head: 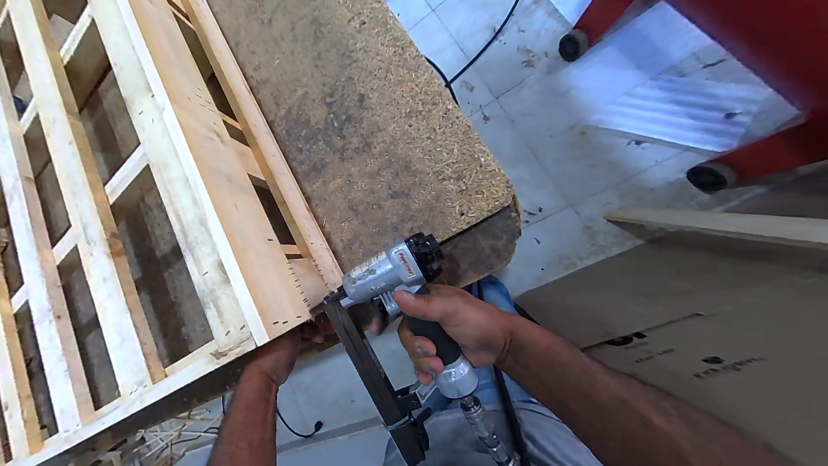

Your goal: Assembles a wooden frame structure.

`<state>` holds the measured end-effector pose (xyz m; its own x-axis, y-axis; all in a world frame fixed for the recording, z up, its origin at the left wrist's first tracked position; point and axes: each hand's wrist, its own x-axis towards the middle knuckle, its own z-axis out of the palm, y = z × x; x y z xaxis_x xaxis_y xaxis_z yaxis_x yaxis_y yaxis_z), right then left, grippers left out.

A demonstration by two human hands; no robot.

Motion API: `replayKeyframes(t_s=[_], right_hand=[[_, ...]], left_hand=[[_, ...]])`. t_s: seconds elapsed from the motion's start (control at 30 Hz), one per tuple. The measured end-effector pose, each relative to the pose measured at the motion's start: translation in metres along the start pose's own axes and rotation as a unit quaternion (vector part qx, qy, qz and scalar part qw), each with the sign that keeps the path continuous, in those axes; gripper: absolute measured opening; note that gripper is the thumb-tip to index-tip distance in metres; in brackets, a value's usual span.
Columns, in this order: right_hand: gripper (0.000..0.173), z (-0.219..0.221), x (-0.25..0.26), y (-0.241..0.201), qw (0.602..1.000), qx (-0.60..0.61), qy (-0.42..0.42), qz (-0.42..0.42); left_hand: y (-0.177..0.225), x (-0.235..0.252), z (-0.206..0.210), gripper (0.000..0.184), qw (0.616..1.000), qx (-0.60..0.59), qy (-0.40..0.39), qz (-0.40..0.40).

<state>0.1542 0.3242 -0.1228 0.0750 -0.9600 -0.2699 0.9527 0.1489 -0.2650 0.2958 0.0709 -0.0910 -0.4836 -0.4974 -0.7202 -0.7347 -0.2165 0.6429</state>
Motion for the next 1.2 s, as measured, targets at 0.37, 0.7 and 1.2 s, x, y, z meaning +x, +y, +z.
replayKeyframes(t_s=[0.37,0.7,1.2], right_hand=[[0.042,0.004,-0.002,-0.003,1.000,-0.017,0.007,0.006],[0.046,0.022,-0.041,-0.038,0.966,-0.214,0.145,0.024],[0.058,-0.023,-0.135,-0.032,0.646,-0.610,0.377,0.263]], left_hand=[[0.000,0.001,0.000,0.021,1.000,-0.020,0.010,-0.005],[0.003,-0.003,0.006,0.024,0.999,-0.006,-0.024,0.031],[-0.029,-0.019,0.041,0.059,0.833,0.461,0.227,0.202]])
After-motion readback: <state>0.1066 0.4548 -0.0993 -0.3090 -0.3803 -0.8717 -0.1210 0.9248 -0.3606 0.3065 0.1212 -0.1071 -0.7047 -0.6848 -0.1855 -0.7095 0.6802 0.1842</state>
